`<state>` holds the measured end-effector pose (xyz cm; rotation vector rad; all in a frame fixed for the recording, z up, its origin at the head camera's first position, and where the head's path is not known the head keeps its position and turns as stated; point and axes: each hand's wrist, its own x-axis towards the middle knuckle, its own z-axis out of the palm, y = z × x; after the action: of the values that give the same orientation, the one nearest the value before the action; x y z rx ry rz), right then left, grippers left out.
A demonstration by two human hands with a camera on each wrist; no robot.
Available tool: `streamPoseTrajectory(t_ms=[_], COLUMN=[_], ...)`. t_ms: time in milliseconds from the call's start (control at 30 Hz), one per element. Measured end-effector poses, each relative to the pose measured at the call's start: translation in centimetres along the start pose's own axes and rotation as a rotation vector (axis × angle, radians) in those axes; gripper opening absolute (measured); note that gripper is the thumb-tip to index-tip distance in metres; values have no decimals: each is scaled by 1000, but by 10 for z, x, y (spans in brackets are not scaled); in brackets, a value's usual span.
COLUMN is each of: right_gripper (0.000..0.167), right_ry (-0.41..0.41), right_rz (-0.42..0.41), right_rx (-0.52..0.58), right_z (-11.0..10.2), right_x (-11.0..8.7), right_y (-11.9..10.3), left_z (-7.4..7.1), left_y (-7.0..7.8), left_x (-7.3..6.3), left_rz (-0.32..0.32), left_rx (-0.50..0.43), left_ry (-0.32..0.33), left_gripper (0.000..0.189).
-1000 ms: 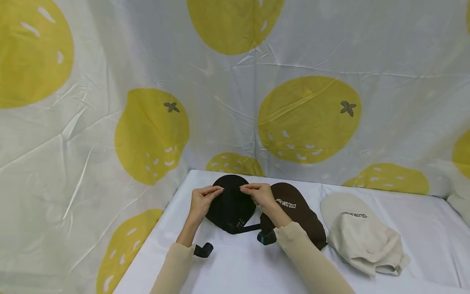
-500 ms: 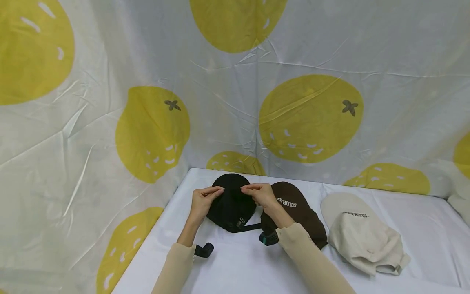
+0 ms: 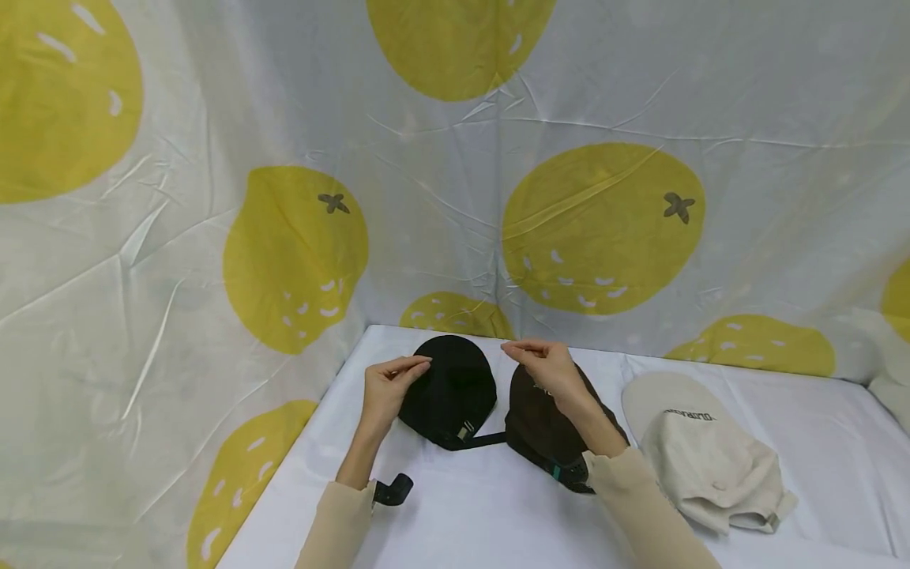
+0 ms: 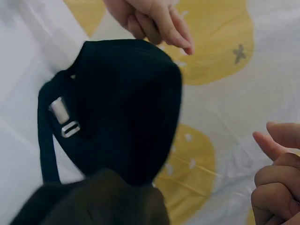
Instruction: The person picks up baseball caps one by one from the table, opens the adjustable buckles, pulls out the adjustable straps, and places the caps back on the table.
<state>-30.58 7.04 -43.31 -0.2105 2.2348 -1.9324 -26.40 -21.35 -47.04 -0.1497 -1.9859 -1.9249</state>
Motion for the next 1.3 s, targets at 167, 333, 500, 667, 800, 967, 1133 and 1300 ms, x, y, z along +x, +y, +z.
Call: streamPoseTrajectory(t_ms=[167, 333, 500, 667, 800, 967, 1133, 1300], right_gripper=[38, 37, 38, 39, 39, 40, 38, 37], right_ry=[-6, -16, -12, -33, -28, -6, -25, -65], right_rz=[-65, -74, -55, -52, -19, -30, -95, -76], right_rx=[-35, -64, -49, -80, -130, -170, -193, -226], right_z=[-37, -65, -85, -103, -114, -120, -118, -118], right_x=[-26, -55, -79, -100, -111, -116, -117, -114], right_y=[1, 6, 10, 19, 30, 39, 46, 51], left_z=[13, 29, 49, 71, 85, 105, 127, 140], left_y=[23, 45, 54, 52, 46, 37, 26, 14], left_x=[-7, -19, -31, -41, -48, -54, -59, -65], left_rz=[17, 42, 49, 28, -23, -68, -108, -152], left_rx=[-59, -92, -129, -70, -28, -42, -29, 36], left_ry=[-30, -106, -245, -350, -381, -428, -500, -549], left_gripper=[18, 21, 23, 19, 17, 19, 20, 21])
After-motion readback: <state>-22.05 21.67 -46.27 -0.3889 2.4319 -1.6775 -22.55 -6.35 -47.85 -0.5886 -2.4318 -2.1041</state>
